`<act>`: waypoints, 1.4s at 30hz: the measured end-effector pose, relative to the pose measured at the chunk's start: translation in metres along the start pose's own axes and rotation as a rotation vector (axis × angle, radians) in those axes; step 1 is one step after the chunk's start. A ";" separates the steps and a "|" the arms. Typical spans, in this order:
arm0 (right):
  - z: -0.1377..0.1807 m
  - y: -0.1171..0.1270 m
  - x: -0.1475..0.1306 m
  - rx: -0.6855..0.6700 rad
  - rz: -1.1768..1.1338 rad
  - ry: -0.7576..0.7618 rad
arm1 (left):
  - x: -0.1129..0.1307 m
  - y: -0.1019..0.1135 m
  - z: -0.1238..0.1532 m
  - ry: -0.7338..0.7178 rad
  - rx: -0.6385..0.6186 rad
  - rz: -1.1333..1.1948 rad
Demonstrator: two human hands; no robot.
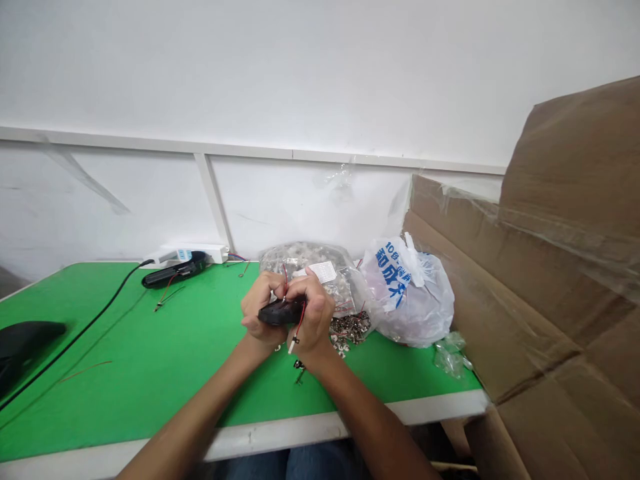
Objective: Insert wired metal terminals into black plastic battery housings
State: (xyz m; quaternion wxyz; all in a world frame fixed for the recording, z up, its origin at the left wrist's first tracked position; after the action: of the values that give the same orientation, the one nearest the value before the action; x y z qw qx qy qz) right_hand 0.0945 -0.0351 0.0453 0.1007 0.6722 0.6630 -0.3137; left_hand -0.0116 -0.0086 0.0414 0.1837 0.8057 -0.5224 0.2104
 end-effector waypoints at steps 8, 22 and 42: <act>0.000 -0.002 0.002 -0.014 0.041 -0.045 | 0.009 0.003 -0.008 -0.088 0.030 -0.054; -0.006 -0.006 0.018 0.029 -0.012 -0.298 | -0.015 0.012 -0.032 0.319 0.007 0.099; -0.032 0.003 0.016 -0.247 0.017 -0.333 | -0.008 0.018 -0.035 0.201 -0.004 0.127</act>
State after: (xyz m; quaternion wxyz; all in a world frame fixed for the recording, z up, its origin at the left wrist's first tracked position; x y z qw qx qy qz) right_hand 0.1055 -0.0049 0.0605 0.2932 0.5993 0.6649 -0.3360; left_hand -0.0362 0.0089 0.0677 0.2232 0.7455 -0.5515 0.3003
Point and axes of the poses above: each hand's wrist, its own z-axis away from the middle knuckle, its own y-axis out of the back of the hand, x = y × z, the point moved 5 cm from there along -z, towards the middle knuckle, and after that the axes turned 9 degrees about -z, right-handed, at the moved point
